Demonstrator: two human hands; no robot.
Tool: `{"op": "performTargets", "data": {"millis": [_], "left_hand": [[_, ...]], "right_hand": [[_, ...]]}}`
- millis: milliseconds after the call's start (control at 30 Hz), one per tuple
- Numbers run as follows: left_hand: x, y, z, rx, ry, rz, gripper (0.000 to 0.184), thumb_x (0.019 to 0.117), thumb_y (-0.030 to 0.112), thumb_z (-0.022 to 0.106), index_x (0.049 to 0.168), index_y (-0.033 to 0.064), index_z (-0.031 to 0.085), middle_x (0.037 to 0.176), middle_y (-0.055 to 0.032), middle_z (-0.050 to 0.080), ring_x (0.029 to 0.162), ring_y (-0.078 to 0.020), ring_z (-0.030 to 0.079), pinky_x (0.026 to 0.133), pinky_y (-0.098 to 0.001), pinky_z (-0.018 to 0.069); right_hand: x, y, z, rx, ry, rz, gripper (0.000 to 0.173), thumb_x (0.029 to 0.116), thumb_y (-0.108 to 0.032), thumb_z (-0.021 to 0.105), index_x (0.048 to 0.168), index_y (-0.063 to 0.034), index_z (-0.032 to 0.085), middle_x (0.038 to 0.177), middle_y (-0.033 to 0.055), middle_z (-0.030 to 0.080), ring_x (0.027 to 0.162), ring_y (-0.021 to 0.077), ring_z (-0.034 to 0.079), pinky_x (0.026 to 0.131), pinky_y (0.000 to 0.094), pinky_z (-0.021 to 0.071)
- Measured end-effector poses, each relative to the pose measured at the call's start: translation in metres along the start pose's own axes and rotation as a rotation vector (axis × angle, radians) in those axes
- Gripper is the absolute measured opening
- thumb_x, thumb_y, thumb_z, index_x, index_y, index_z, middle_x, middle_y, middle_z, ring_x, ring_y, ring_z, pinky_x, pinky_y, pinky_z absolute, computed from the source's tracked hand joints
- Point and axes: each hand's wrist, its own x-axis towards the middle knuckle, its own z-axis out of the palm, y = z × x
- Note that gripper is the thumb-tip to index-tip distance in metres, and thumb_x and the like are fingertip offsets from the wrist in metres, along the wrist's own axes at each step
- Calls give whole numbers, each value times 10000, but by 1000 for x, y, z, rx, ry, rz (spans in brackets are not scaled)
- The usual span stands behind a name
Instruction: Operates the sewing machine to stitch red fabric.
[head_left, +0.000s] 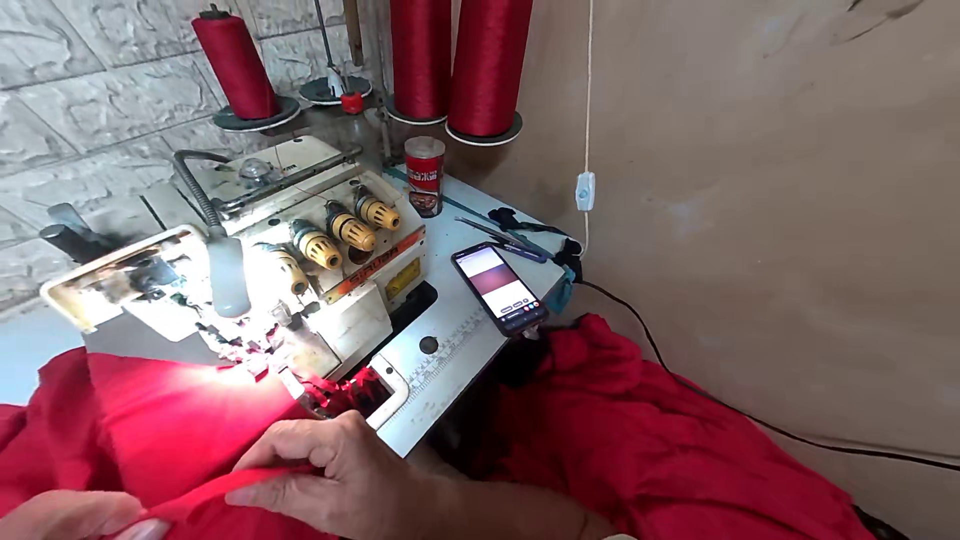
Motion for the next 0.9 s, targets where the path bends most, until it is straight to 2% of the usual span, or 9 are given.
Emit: {"op": "performTargets", "data": {"millis": [100,233,300,367,433,533,633,767,900], "left_hand": [[4,-8,-3,7,19,79,240,1050,102,563,948,-107,621,887,-164,638,868,-135,614,811,-290,508],[13,7,8,144,15,10,430,1090,250,507,807,-74,494,705,-102,506,685,-67,510,637,-232,422],[23,42,8,221,-97,-160,451,996,289,671,904,-124,515,759,-173,583,699,-120,569,648,-288,469],[37,77,7,246,-154,-333,384,940,92,710,1037,-219,508,886,-295,612,782,-232,590,730,-362,487],[33,66,9,263,-46,-273,225,918,18,644,1036,-165,585,860,-216,641,744,-160,585,694,-308,496],[16,20,18,379,276,-66,223,948,299,622,921,97,714,744,72,635,642,59,553,585,-151,470],[25,15,23,359,309,-98,224,971,310,643,851,133,709,719,91,605,631,37,537,580,-164,453],[31,7,26,255,326,-156,88,933,244,727,935,158,744,814,95,696,715,27,622,651,-173,519],[40,8,28,256,317,-158,131,995,255,651,956,182,753,824,111,681,706,34,599,632,-169,490]], "right_hand": [[-2,0,4,-2,4,22,166,976,-11,617,970,139,688,849,175,689,752,127,641,688,260,514],[-5,-2,8,2,8,16,169,977,-8,618,981,149,682,852,183,687,750,122,640,687,248,513],[-5,-1,7,-24,42,17,165,968,-8,622,985,141,690,876,185,703,793,128,667,725,258,532],[-5,0,4,-22,76,50,161,964,-11,621,987,130,696,895,169,707,829,109,668,758,251,534],[-8,3,2,-13,109,91,159,960,-21,625,985,116,701,904,142,709,845,74,661,782,230,537],[-13,14,6,11,89,142,145,941,-54,667,1000,70,711,921,83,725,858,42,676,797,222,571],[-17,15,8,40,60,242,110,950,-74,673,973,25,714,877,34,718,815,39,684,761,220,586],[-20,10,12,86,116,301,81,938,-89,693,912,-13,704,809,8,693,741,30,664,684,195,569],[-19,7,13,123,157,290,113,990,-62,613,944,3,694,819,21,699,746,42,677,696,201,583]]}}
